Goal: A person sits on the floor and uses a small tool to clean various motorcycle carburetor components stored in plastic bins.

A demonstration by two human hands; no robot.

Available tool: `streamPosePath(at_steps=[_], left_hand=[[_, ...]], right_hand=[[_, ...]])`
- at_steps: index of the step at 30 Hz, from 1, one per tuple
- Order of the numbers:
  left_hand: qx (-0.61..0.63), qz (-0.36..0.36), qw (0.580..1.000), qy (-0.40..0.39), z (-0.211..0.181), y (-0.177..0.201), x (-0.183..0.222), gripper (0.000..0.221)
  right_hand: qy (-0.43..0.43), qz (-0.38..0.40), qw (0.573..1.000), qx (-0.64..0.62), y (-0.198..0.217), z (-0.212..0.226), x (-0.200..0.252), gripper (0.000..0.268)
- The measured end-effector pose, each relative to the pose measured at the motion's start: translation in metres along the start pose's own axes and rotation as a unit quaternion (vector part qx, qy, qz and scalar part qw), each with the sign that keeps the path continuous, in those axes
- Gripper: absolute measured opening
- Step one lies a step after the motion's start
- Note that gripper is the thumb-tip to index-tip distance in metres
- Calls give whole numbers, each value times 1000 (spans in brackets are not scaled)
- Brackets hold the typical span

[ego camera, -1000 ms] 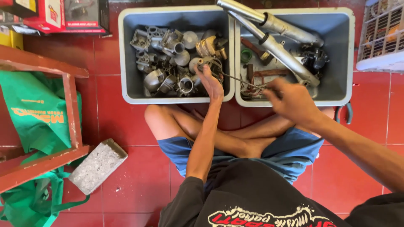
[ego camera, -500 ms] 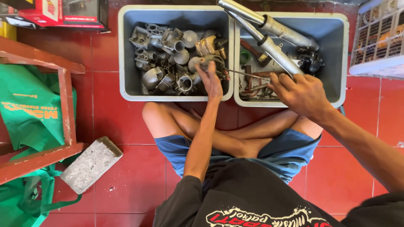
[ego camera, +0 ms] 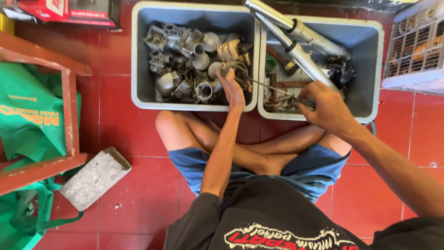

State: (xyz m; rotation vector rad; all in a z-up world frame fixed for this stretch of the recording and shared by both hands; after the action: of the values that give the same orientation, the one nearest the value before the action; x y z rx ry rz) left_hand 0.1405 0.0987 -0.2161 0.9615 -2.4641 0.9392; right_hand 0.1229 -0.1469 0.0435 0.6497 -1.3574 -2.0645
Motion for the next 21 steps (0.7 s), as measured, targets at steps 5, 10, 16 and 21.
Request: streamPosePath(at_steps=[5,10,16,21], left_hand=[[83,-10,996,22,-75,-37,76,38],[86,-3,996,2,-70,-31,71,57],[27,10,999,-44,-67,-32,71,37],[86,25,996,12,-73,-39,79,68]], right_hand=[[294,-134,883,341,16,42,-2,13],[193,-134,912,335,-5,35,1,23],[-413,91,786,-450,-22,-5,5,30],[49,7,990,135,1,8,2,26]])
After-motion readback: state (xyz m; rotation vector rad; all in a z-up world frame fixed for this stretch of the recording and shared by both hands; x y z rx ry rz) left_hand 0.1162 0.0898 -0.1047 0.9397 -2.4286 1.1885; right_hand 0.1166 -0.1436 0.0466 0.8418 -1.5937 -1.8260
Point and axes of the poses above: each hand's wrist, its own x-axis away from the middle knuckle, its own y-axis out of the back of the hand, z = x × y, the point moved 5 cm from there along -x, towards the middle knuckle, and after that the axes turned 6 degrees about y, right-handed, at the moved point
